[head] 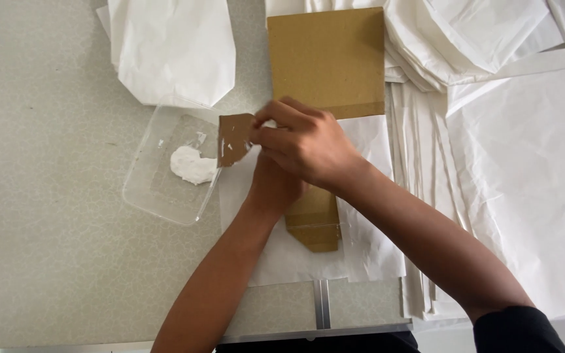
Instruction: Assembling paper bags by folding paper around a cardboard template and applying glue with a spreader.
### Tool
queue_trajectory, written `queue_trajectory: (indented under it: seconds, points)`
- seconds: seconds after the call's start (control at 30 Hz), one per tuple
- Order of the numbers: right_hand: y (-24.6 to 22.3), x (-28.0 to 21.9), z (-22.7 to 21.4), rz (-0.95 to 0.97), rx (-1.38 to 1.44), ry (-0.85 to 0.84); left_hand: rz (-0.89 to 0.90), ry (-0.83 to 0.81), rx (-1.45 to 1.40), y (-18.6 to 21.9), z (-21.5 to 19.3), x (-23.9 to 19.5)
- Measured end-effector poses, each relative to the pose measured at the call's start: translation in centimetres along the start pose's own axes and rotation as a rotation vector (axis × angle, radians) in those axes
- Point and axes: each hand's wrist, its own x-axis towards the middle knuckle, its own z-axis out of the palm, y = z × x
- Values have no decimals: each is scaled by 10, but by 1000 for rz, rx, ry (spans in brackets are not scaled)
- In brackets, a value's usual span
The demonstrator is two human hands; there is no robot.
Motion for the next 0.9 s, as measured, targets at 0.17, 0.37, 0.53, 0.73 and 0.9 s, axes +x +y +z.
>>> queue_trajectory:
  seconds: [0.17,0.37,0.53,0.73,0.9]
  points:
    - [17,22,28,-114,-153,-88,-9,-25,6,2,-12,7]
    - [18,37,36,-232,-335,-118,-25,-65,2,5,-24,13]
    - [21,53,35,-183,-252,-173,-15,-104,-3,7,-38,17]
    - [22,57,43,46,-47,-363,-4,-143,-9,10,-54,21]
    - [17,55,0,135,83,-309,6,-117,-51,14,-72,24]
